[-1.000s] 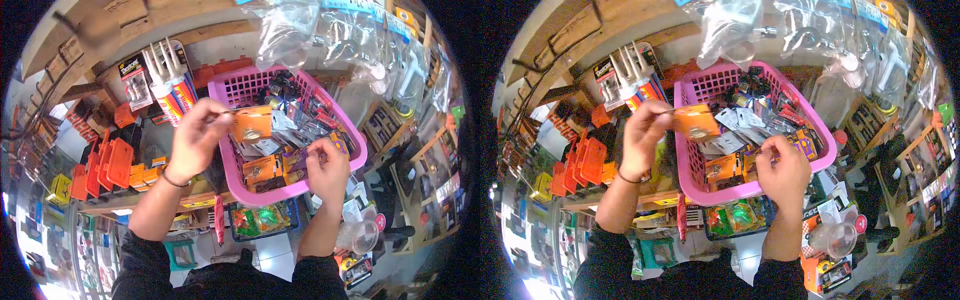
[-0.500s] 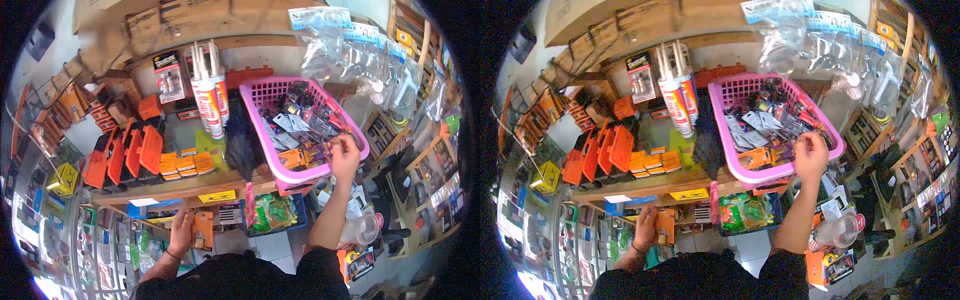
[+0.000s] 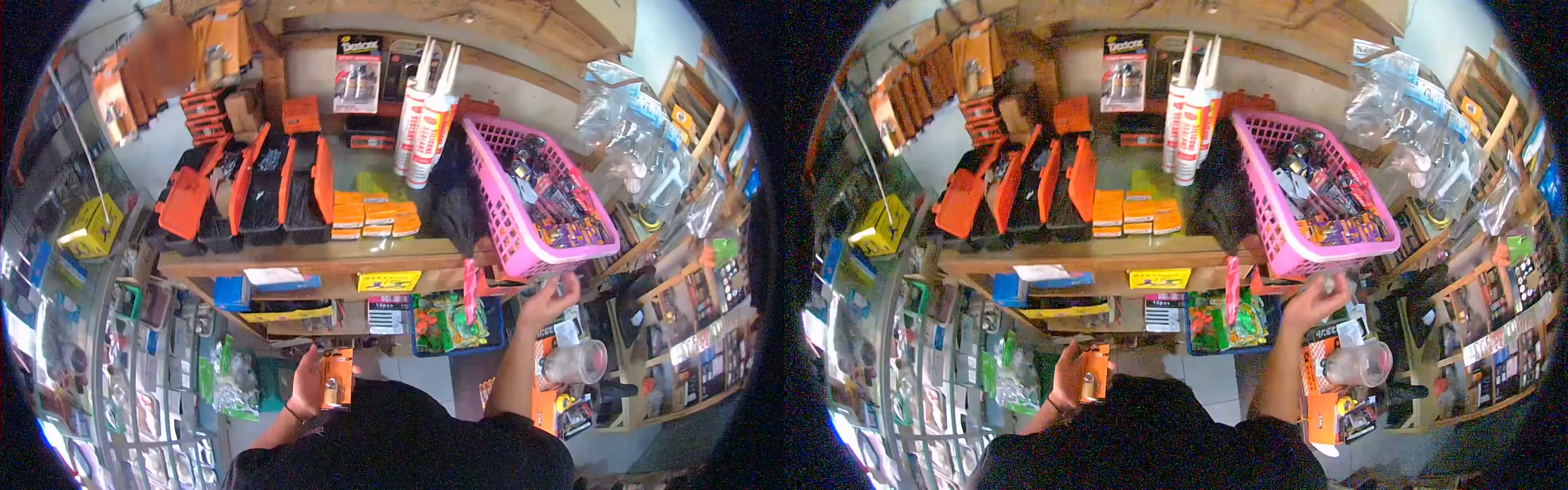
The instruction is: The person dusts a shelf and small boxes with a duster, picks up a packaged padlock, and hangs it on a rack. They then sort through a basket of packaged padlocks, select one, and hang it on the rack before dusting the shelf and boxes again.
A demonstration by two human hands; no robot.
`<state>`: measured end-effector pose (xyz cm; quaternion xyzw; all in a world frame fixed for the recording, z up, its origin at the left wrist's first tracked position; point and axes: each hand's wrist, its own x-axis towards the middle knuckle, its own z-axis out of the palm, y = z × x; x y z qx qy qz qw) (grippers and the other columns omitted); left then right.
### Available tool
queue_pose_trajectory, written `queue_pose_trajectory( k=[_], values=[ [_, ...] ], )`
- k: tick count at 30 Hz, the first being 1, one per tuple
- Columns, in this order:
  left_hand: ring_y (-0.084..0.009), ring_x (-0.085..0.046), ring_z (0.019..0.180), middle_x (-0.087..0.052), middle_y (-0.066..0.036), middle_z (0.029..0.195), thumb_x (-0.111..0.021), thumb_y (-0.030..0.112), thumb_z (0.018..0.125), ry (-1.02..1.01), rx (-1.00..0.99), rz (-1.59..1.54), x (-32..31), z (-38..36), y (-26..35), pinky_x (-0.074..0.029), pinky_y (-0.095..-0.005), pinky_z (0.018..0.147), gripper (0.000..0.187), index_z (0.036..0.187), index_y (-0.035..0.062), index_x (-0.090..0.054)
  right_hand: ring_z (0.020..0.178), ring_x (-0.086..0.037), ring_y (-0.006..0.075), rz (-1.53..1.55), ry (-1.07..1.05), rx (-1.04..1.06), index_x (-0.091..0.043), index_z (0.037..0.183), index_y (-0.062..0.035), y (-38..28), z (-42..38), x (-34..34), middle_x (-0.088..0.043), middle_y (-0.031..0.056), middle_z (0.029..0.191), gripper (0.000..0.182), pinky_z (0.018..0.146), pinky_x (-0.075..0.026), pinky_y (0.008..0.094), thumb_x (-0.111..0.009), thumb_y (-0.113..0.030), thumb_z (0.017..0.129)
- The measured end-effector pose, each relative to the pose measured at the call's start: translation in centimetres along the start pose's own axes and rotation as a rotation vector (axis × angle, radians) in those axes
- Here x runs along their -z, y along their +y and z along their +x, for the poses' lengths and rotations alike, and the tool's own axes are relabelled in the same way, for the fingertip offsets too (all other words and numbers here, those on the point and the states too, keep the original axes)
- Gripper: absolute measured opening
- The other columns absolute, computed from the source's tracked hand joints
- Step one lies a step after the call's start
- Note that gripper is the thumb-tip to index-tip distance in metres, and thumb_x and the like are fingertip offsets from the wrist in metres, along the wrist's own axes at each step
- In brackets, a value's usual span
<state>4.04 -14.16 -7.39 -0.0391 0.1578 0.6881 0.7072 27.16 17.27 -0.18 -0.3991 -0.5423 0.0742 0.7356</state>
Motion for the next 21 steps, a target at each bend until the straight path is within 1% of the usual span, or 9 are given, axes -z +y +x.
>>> queue_pose_trajectory(
  k=[2, 3, 5, 6, 8, 11, 14, 17, 21],
  values=[
    [-0.0339, -0.057, 0.082, -0.056, -0.021, 0.096, -0.034, 0.055, 0.083, 0.008, 0.087, -0.134, 0.5, -0.4, 0.4, -0.049, -0.0466, 0.072, 0.061, 0.114, 0.0036, -0.045, 0.091, -0.046, 0.0176, 0.1, -0.184, -0.194, -0.041, 0.105, -0.0009, 1.5, -3.6, 1.0, -0.045, 0.0091, 0.102, 0.024, 0.08, -0.039, 0.0289, -0.05, -0.012, 0.086],
    [-0.0339, -0.057, 0.082, -0.056, -0.021, 0.096, -0.034, 0.055, 0.083, 0.013, 0.09, -0.145, 1.0, -0.5, 0.7, -0.049, -0.0466, 0.072, 0.061, 0.114, 0.0036, -0.045, 0.088, -0.048, 0.0131, 0.136, -0.283, -0.258, -0.046, 0.1, -0.0052, 0.6, -4.9, 1.1, -0.049, 0.003, 0.095, 0.018, 0.069, -0.04, 0.0256, -0.046, -0.018, 0.087],
    [-0.0359, -0.056, 0.085, -0.053, -0.024, 0.103, -0.026, 0.05, 0.085, -0.101, 0.076, -0.102, 1.9, -0.7, 1.4, -0.047, -0.0485, 0.074, 0.06, 0.115, 0.0008, -0.042, 0.082, -0.052, 0.0139, 0.242, -0.499, -0.742, -0.047, 0.099, -0.008, -0.2, -6.3, 2.0, -0.052, 0.0016, 0.089, 0.023, 0.066, -0.042, 0.0289, -0.045, -0.028, 0.087],
    [-0.037, -0.056, 0.085, -0.053, -0.024, 0.104, -0.025, 0.047, 0.085, -0.107, 0.072, -0.091, 2.2, -0.7, 2.0, -0.046, -0.0501, 0.075, 0.058, 0.115, 0.0004, -0.042, 0.082, -0.052, 0.0139, 0.229, -0.499, -0.746, -0.047, 0.099, -0.008, -0.4, -6.5, 2.2, -0.052, 0.0016, 0.089, 0.023, 0.066, -0.042, 0.0289, -0.045, -0.028, 0.087],
    [-0.0374, -0.056, 0.086, -0.053, -0.023, 0.106, -0.025, 0.048, 0.085, -0.128, 0.043, -0.087, 2.5, -0.9, 2.8, -0.046, -0.0511, 0.076, 0.06, 0.117, 0.0002, -0.041, 0.077, -0.054, 0.0153, 0.331, -0.742, -1.151, -0.048, 0.1, -0.0102, -0.8, -6.4, 2.4, -0.055, 0.0015, 0.086, 0.029, 0.063, -0.044, 0.032, -0.043, -0.036, 0.087],
    [-0.038, -0.055, 0.088, -0.052, -0.022, 0.107, -0.026, 0.051, 0.085, -0.185, 0.024, -0.063, 2.1, -1.4, 4.1, -0.043, -0.0544, 0.079, 0.062, 0.119, 0.0009, -0.04, 0.076, -0.055, 0.0163, 0.303, -0.865, -1.069, -0.049, 0.099, -0.0108, -1.9, -6.6, 1.6, -0.057, 0.0029, 0.089, 0.032, 0.062, -0.044, 0.0333, -0.042, -0.04, 0.086],
    [-0.038, -0.053, 0.093, -0.051, -0.02, 0.108, -0.027, 0.053, 0.086, -0.159, -0.129, -0.061, 1.1, -2.2, 4.3, -0.04, -0.0582, 0.08, 0.062, 0.12, 0.002, -0.039, 0.073, -0.059, 0.0166, 0.319, -0.868, -1.086, -0.049, 0.103, -0.0103, -3.2, -6.7, 0.1, -0.058, 0.0041, 0.087, 0.034, 0.058, -0.045, 0.0296, -0.043, -0.039, 0.086],
    [-0.0376, -0.053, 0.093, -0.05, -0.02, 0.109, -0.028, 0.053, 0.086, -0.204, -0.204, 0.001, 1.1, -3.0, 4.4, -0.04, -0.0582, 0.08, 0.062, 0.121, 0.0025, -0.038, 0.067, -0.06, 0.0169, 0.305, -0.904, -1.074, -0.046, 0.108, -0.0112, -2.8, -7.3, -1.0, -0.059, 0.0055, 0.087, 0.038, 0.052, -0.045, 0.0263, -0.045, -0.042, 0.086],
    [-0.037, -0.054, 0.091, -0.05, -0.019, 0.109, -0.03, 0.055, 0.085, -0.118, -0.272, 0.057, 2.1, -4.4, 4.5, -0.044, -0.056, 0.076, 0.064, 0.121, 0.0034, -0.038, 0.062, -0.06, 0.0158, 0.289, -0.975, -1.063, -0.044, 0.11, -0.0102, -2.8, -7.2, -2.4, -0.059, 0.0059, 0.085, 0.041, 0.044, -0.043, 0.0232, -0.045, -0.043, 0.085]
  ],
)
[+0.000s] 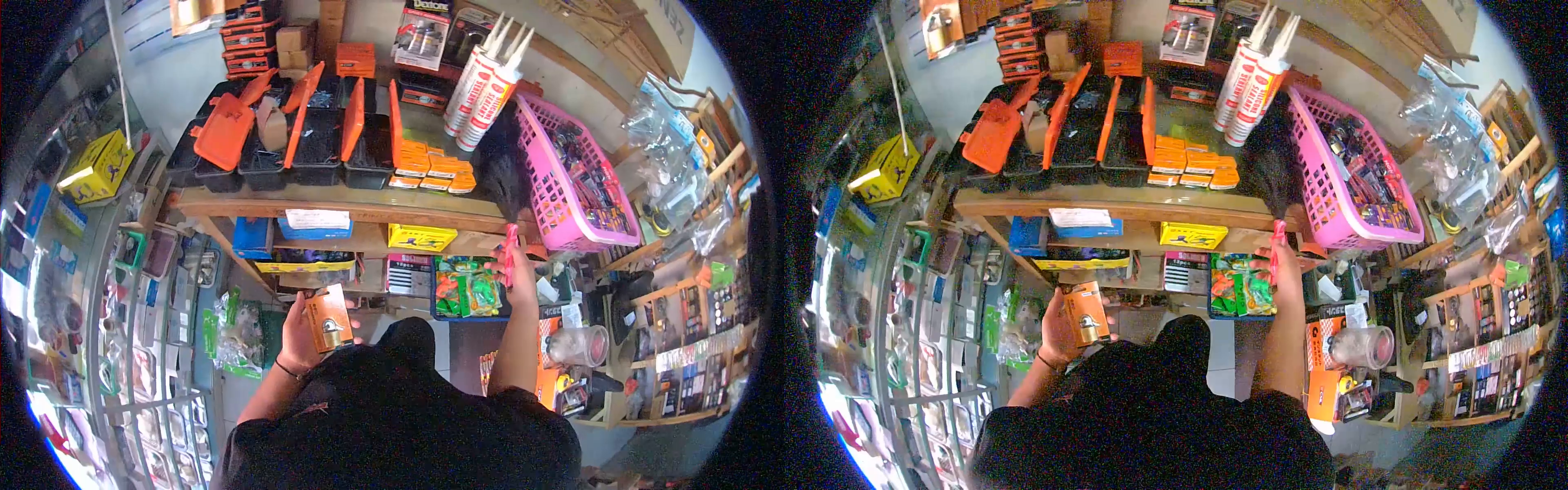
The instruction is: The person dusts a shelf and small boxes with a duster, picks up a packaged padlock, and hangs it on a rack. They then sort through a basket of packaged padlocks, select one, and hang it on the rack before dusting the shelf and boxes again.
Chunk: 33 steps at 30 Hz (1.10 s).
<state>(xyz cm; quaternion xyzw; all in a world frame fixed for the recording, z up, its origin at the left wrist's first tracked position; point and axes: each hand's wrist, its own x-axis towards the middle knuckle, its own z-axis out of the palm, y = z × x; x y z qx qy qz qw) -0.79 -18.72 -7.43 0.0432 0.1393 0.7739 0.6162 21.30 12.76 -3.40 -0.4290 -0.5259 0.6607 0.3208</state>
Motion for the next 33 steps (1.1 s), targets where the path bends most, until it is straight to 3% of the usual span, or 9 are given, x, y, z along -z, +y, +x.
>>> queue_pose_trajectory(
  k=[7, 10, 18, 20, 22, 25, 28, 32, 33],
  values=[
    [-0.0354, -0.055, 0.089, -0.052, -0.019, 0.106, -0.033, 0.054, 0.085, 0.052, -0.089, 0.028, 1.4, -0.6, 0.2, -0.047, -0.0499, 0.074, 0.062, 0.121, 0.0044, -0.038, 0.059, -0.059, 0.0167, -0.063, -0.083, -0.096, -0.045, 0.108, -0.0054, -2.1, 2.7, 0.5, -0.059, 0.0067, 0.083, 0.041, 0.042, -0.042, 0.0247, -0.047, -0.04, 0.086],
    [-0.0346, -0.055, 0.089, -0.052, -0.019, 0.105, -0.032, 0.053, 0.085, 0.028, -0.127, 0.006, 0.3, -0.4, -0.1, -0.047, -0.0488, 0.074, 0.06, 0.12, 0.0047, -0.039, 0.065, -0.058, 0.0167, 0.008, 0.055, -0.014, -0.051, 0.094, -0.0009, -2.3, 4.0, -0.4, -0.056, 0.0089, 0.089, 0.032, 0.046, -0.048, 0.0287, -0.053, -0.032, 0.084],
    [-0.0346, -0.055, 0.089, -0.051, -0.018, 0.108, -0.032, 0.053, 0.085, 0.09, -0.216, -0.026, 0.9, -0.6, 0.1, -0.047, -0.0482, 0.075, 0.059, 0.121, 0.0073, -0.038, 0.053, -0.054, 0.0165, 0.063, -0.07, -0.137, -0.05, 0.082, -0.0099, 1.7, 1.1, -0.2, -0.057, 0.0079, 0.068, 0.021, 0.042, -0.041, 0.0273, -0.05, -0.031, 0.083],
    [-0.0345, -0.055, 0.09, -0.05, -0.017, 0.109, -0.033, 0.054, 0.085, 0.1, -0.229, -0.032, 0.8, -0.3, 0.5, -0.046, -0.0485, 0.076, 0.059, 0.121, 0.007, -0.039, 0.048, -0.049, 0.0167, 0.117, -0.115, -0.121, -0.046, 0.078, -0.0117, 3.2, -2.2, -1.5, -0.052, 0.0038, 0.063, 0.017, 0.043, -0.041, 0.0276, -0.049, -0.028, 0.081],
    [-0.0341, -0.054, 0.091, -0.05, -0.017, 0.111, -0.033, 0.054, 0.085, 0.068, -0.266, -0.035, 0.9, 0.2, 1.0, -0.046, -0.0487, 0.077, 0.059, 0.121, 0.0073, -0.039, 0.042, -0.041, 0.0138, 0.316, -0.226, -0.337, -0.044, 0.07, -0.0115, 6.3, -3.9, -0.9, -0.04, 0.0021, 0.049, 0.019, 0.041, -0.038, 0.0291, -0.05, -0.027, 0.079],
    [-0.0346, -0.055, 0.091, -0.051, -0.016, 0.11, -0.034, 0.054, 0.084, 0.051, -0.309, -0.01, 0.5, 0.8, 2.0, -0.045, -0.051, 0.078, 0.06, 0.122, 0.0077, -0.039, 0.036, -0.032, 0.0107, 0.331, -0.123, -0.328, -0.037, 0.061, -0.0129, 10.2, -8.2, -2.2, -0.029, -0.0017, 0.045, 0.029, 0.036, -0.033, 0.0263, -0.047, -0.028, 0.084],
    [-0.0353, -0.056, 0.089, -0.052, -0.016, 0.108, -0.036, 0.053, 0.084, 0.058, -0.383, 0.063, 0.6, 1.2, 3.1, -0.045, -0.0531, 0.077, 0.06, 0.123, 0.007, -0.039, 0.032, -0.031, 0.0097, -0.002, -0.047, -0.079, -0.04, 0.058, -0.0118, 13.7, -11.0, -2.7, -0.034, -0.0012, 0.043, 0.029, 0.033, -0.028, 0.0275, -0.055, -0.019, 0.081],
    [-0.0323, -0.053, 0.097, -0.049, -0.015, 0.115, -0.029, 0.053, 0.086, -0.084, -0.408, -0.032, 0.8, 1.3, 3.9, -0.045, -0.0456, 0.08, 0.061, 0.124, 0.0064, -0.037, 0.04, -0.038, 0.0061, -0.659, -0.396, 0.401, -0.047, 0.059, -0.0003, 20.1, -9.7, 0.8, -0.044, 0.002, 0.044, 0.021, 0.037, -0.03, 0.0255, -0.06, -0.008, 0.072],
    [-0.031, -0.053, 0.098, -0.049, -0.014, 0.115, -0.029, 0.053, 0.086, -0.111, -0.414, -0.127, 0.7, 1.2, 4.1, -0.045, -0.0444, 0.081, 0.061, 0.124, 0.006, -0.037, 0.042, -0.038, 0.0069, -0.694, -0.477, 0.354, -0.052, 0.067, 0.0014, 15.8, -11.1, -2.0, -0.044, 0.0027, 0.045, 0.017, 0.04, -0.033, 0.0256, -0.062, -0.011, 0.071]
  ],
)
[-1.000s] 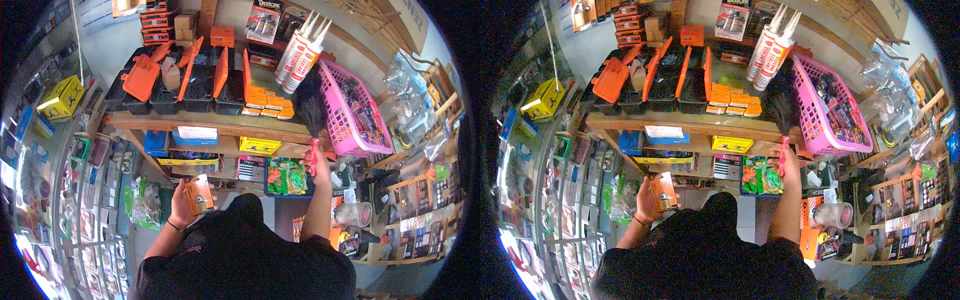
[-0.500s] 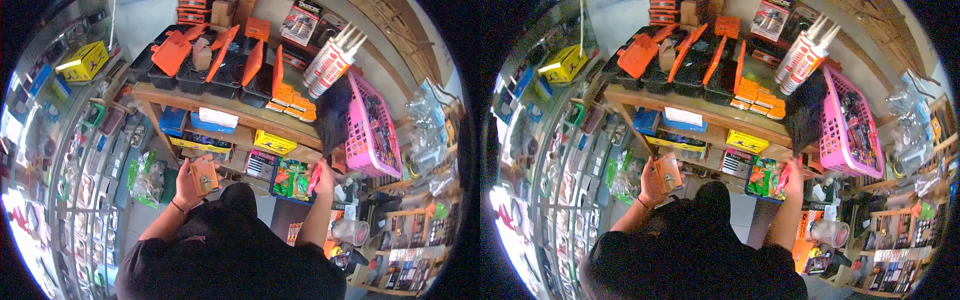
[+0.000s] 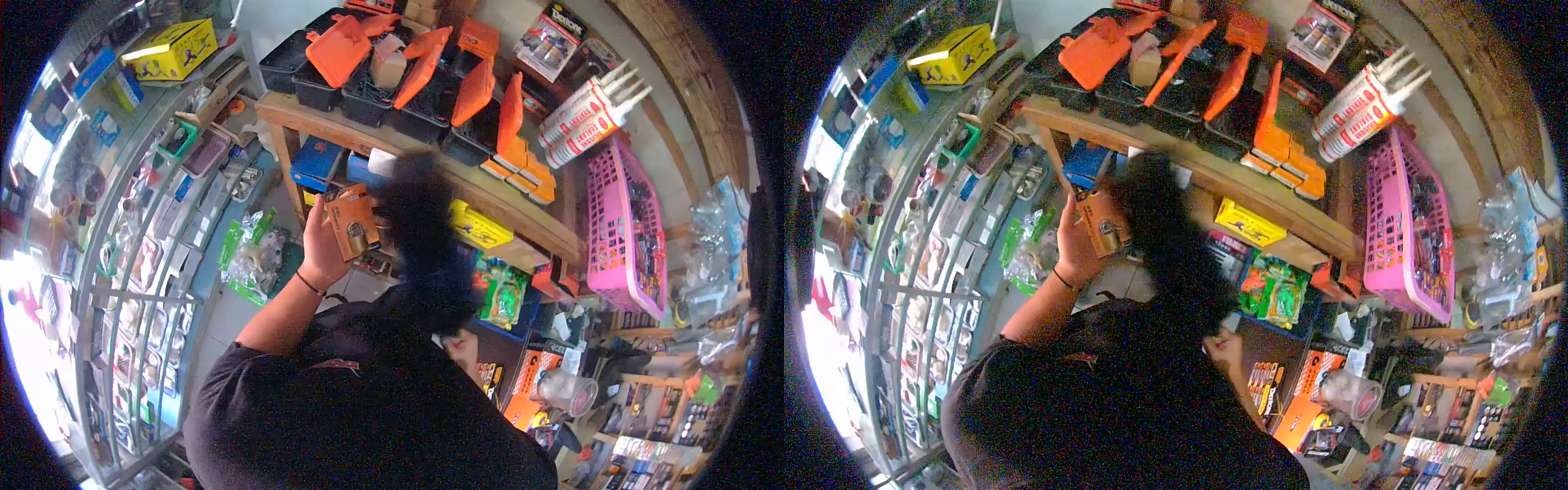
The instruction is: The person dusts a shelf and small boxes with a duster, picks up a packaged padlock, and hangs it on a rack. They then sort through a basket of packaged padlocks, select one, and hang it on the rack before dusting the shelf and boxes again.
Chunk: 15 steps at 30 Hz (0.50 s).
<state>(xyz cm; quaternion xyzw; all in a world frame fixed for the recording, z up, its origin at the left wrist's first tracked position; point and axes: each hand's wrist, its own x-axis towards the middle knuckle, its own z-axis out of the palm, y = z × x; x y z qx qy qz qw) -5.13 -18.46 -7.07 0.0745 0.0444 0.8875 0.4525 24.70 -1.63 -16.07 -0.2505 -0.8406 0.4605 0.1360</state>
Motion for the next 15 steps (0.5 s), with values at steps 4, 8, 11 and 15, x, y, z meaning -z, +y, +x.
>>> queue_pose_trajectory(
  k=[4, 8, 11, 15],
  values=[
    [-0.0273, -0.049, 0.106, -0.046, -0.011, 0.121, -0.03, 0.057, 0.083, -0.062, -0.042, -0.078, 1.7, 0.1, 0.6, -0.039, -0.0409, 0.089, 0.065, 0.124, 0.0081, -0.039, 0.05, -0.043, 0.0101, -0.07, -0.238, -0.141, -0.057, 0.078, -0.0033, 1.3, 2.6, -1.5, -0.049, 0.0034, 0.054, 0.019, 0.047, -0.037, 0.0281, -0.064, -0.02, 0.073],
    [-0.025, -0.051, 0.1, -0.045, -0.009, 0.122, -0.034, 0.058, 0.082, -0.102, -0.087, 0.062, 1.1, 0.2, 0.9, -0.04, -0.0421, 0.088, 0.058, 0.119, 0.0136, -0.044, 0.05, -0.043, 0.0122, -0.147, -0.366, -0.139, -0.056, 0.082, -0.0049, 1.7, 4.1, -1.4, -0.05, 0.0047, 0.056, 0.019, 0.049, -0.038, 0.0299, -0.064, -0.019, 0.073],
    [-0.0273, -0.053, 0.098, -0.047, -0.009, 0.12, -0.035, 0.056, 0.083, -0.033, -0.179, 0.083, 0.1, 0.0, 1.0, -0.044, -0.043, 0.083, 0.056, 0.118, 0.0134, -0.044, 0.048, -0.045, 0.0164, -0.245, -0.42, 0.109, -0.054, 0.082, -0.0048, -0.3, 4.9, -0.8, -0.05, 0.0089, 0.055, 0.021, 0.048, -0.038, 0.0316, -0.064, -0.02, 0.073],
    [-0.036, -0.049, 0.105, -0.045, -0.013, 0.122, -0.036, 0.049, 0.086, 0.058, -0.141, -0.089, 2.6, 0.3, 1.7, -0.044, -0.0466, 0.084, 0.052, 0.122, 0.0121, -0.041, 0.046, -0.048, 0.019, -0.309, -0.362, 0.05, -0.054, 0.076, -0.0047, 0.8, 5.1, -1.5, -0.051, 0.0104, 0.055, 0.021, 0.045, -0.038, 0.0324, -0.067, -0.019, 0.07]
  ],
)
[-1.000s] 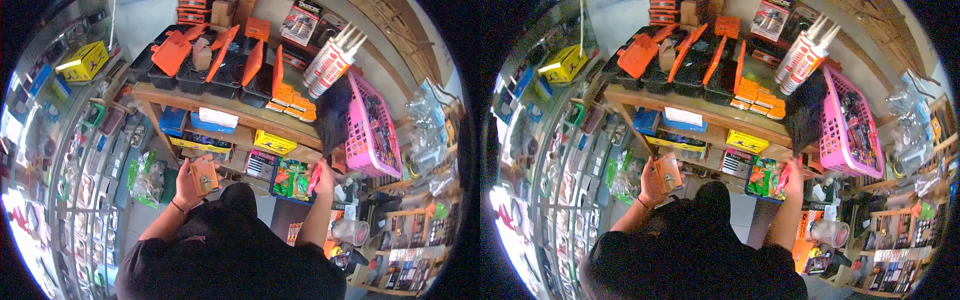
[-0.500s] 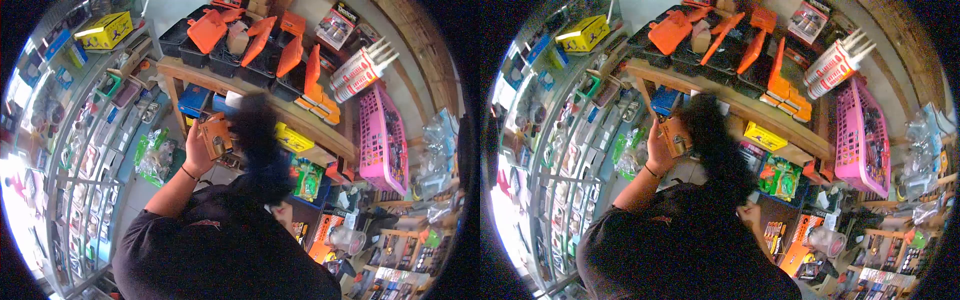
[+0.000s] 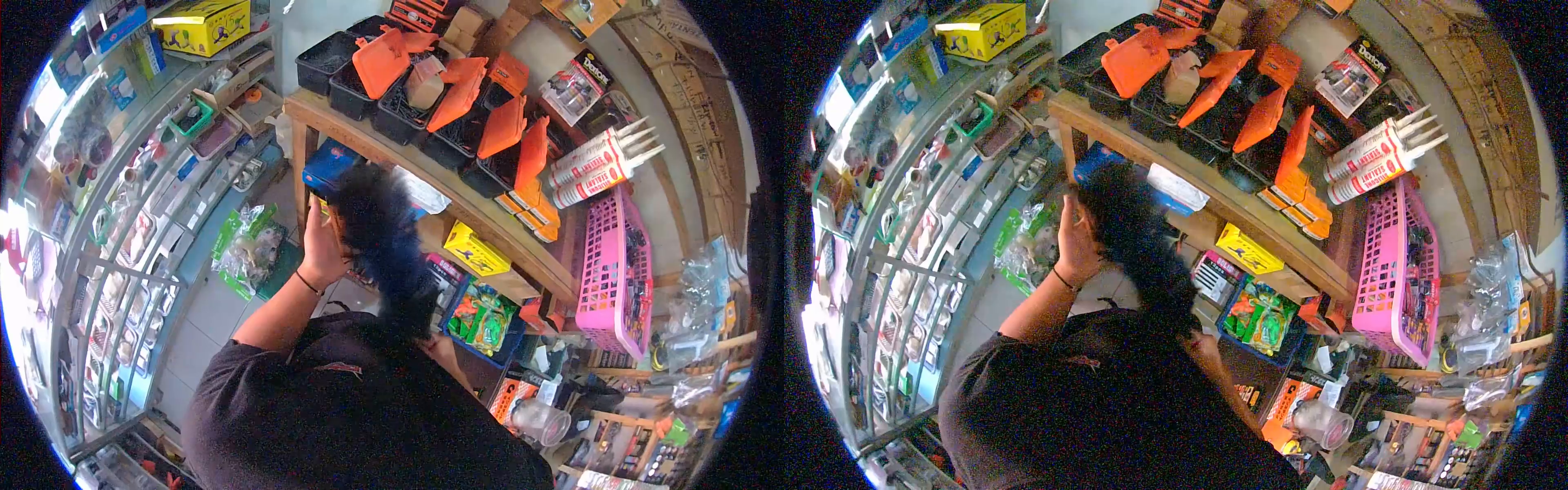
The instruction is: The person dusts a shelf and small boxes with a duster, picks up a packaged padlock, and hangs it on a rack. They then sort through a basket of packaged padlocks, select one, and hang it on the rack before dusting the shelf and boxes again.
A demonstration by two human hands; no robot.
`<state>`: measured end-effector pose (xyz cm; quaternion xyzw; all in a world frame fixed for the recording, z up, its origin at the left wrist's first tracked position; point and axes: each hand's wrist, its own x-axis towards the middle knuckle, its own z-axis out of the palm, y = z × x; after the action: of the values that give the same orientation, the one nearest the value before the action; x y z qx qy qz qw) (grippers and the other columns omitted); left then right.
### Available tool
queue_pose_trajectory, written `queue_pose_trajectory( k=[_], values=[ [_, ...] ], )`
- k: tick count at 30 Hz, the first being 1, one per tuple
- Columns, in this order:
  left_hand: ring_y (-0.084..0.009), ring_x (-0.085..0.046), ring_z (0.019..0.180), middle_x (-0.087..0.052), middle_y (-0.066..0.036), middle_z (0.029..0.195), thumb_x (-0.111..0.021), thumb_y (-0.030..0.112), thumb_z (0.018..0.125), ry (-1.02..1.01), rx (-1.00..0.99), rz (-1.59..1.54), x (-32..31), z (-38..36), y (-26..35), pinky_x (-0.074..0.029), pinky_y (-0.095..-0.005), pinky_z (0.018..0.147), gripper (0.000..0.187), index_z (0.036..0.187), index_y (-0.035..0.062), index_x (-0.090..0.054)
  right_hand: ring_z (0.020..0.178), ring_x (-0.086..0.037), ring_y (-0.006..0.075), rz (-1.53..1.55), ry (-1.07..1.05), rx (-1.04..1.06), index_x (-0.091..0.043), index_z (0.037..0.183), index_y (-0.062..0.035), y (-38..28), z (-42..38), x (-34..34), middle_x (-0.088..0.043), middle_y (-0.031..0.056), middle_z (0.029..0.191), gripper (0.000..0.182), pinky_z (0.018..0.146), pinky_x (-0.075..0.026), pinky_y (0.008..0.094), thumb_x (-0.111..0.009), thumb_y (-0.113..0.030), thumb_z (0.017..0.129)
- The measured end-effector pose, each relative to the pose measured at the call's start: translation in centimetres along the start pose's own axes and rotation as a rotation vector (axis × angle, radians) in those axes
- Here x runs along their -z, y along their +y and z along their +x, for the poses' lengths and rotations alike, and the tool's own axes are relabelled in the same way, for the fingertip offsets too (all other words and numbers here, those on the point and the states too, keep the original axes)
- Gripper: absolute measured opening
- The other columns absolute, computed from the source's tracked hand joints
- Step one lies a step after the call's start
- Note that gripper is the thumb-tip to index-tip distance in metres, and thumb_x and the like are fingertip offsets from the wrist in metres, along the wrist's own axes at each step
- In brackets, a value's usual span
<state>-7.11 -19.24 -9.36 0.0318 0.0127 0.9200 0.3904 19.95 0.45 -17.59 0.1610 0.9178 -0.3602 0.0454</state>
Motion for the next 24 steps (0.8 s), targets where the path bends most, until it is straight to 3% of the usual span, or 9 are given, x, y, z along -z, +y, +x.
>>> queue_pose_trajectory(
  k=[3, 5, 7, 10, 14, 18, 20, 22, 24],
  values=[
    [-0.0334, -0.046, 0.109, -0.04, -0.015, 0.127, -0.032, 0.061, 0.082, -0.108, -0.056, 0.388, -0.7, 0.9, -0.5, -0.044, -0.0483, 0.083, 0.064, 0.124, 0.0133, -0.038, 0.044, -0.047, 0.0165, -0.019, 0.01, 0.14, -0.055, 0.072, -0.0042, 1.1, 0.1, -0.1, -0.05, 0.0076, 0.052, 0.02, 0.042, -0.037, 0.0305, -0.07, -0.017, 0.069],
    [-0.0359, -0.045, 0.109, -0.039, -0.016, 0.127, -0.032, 0.059, 0.083, -0.134, -0.001, 0.187, -0.3, 0.5, -0.2, -0.043, -0.0507, 0.083, 0.063, 0.125, 0.0127, -0.036, 0.044, -0.047, 0.0158, 0.01, 0.021, 0.159, -0.055, 0.071, -0.0038, 0.4, 0.1, 0.2, -0.051, 0.0071, 0.052, 0.02, 0.042, -0.036, 0.03, -0.07, -0.018, 0.069],
    [-0.0408, -0.044, 0.109, -0.037, -0.017, 0.129, -0.033, 0.055, 0.084, -0.181, 0.097, -0.212, -0.1, 0.1, 0.0, -0.042, -0.0556, 0.082, 0.061, 0.127, 0.0115, -0.033, 0.051, -0.051, 0.0277, 0.03, -0.107, -0.288, -0.056, 0.08, -0.0049, -2.2, 0.0, 1.3, -0.054, 0.0138, 0.059, 0.022, 0.05, -0.041, 0.0374, -0.065, -0.023, 0.071],
    [-0.0311, -0.047, 0.108, -0.042, -0.015, 0.125, -0.032, 0.062, 0.081, -0.21, -0.078, 0.347, -1.0, 0.9, -1.0, -0.045, -0.046, 0.082, 0.069, 0.126, 0.0108, -0.036, 0.051, -0.051, 0.0252, -0.031, -0.086, 0.037, -0.056, 0.082, -0.0042, -0.1, 0.0, 1.5, -0.055, 0.0135, 0.059, 0.023, 0.05, -0.042, 0.0361, -0.062, -0.024, 0.073],
    [-0.0379, -0.046, 0.106, -0.038, -0.016, 0.128, -0.03, 0.062, 0.082, 0.12, 0.013, -0.075, -2.7, 0.1, -0.8, -0.045, -0.0528, 0.079, 0.068, 0.129, 0.0137, -0.032, 0.051, -0.051, 0.0237, 0.181, -0.028, -0.304, -0.055, 0.081, -0.0029, -2.2, 0.1, 2.1, -0.055, 0.013, 0.058, 0.024, 0.051, -0.042, 0.0358, -0.062, -0.025, 0.073],
    [-0.0317, -0.047, 0.108, -0.042, -0.013, 0.125, -0.028, 0.067, 0.079, -0.219, -0.049, 0.293, -1.7, 0.7, -1.1, -0.042, -0.0449, 0.086, 0.076, 0.128, 0.0085, -0.033, 0.051, -0.051, 0.0241, 0.013, -0.101, -0.138, -0.052, 0.077, -0.0015, -1.5, 0.1, 1.6, -0.054, 0.0127, 0.059, 0.026, 0.05, -0.042, 0.0358, -0.065, -0.023, 0.071],
    [-0.0315, -0.046, 0.109, -0.042, -0.012, 0.126, -0.027, 0.066, 0.08, -0.165, -0.027, 0.297, -1.9, 0.3, -1.0, -0.042, -0.0452, 0.086, 0.075, 0.128, 0.0089, -0.032, 0.051, -0.051, 0.0251, 0.008, -0.093, -0.064, -0.05, 0.075, -0.0012, -0.6, 0.0, 0.7, -0.054, 0.0128, 0.059, 0.026, 0.05, -0.041, 0.0356, -0.066, -0.021, 0.07],
    [-0.0382, -0.047, 0.106, -0.04, -0.014, 0.126, -0.036, 0.058, 0.082, -0.168, 0.115, -0.388, -2.4, -0.3, -0.7, -0.039, -0.056, 0.086, 0.064, 0.124, 0.0099, -0.035, 0.05, -0.049, 0.0284, 0.203, 0.072, -0.177, -0.048, 0.071, -0.0011, -1.4, -0.1, -0.3, -0.049, 0.013, 0.056, 0.025, 0.049, -0.039, 0.0352, -0.065, -0.019, 0.07],
    [-0.0345, -0.051, 0.1, -0.047, -0.012, 0.119, -0.036, 0.059, 0.081, -0.013, 0.057, -0.236, -3.5, -0.2, -1.1, -0.042, -0.0544, 0.082, 0.063, 0.121, 0.0109, -0.039, 0.05, -0.048, 0.0296, 0.131, 0.027, -0.094, -0.048, 0.07, -0.0009, -1.5, -0.2, 0.1, -0.047, 0.0132, 0.055, 0.024, 0.049, -0.038, 0.0351, -0.065, -0.018, 0.07]
  ],
)
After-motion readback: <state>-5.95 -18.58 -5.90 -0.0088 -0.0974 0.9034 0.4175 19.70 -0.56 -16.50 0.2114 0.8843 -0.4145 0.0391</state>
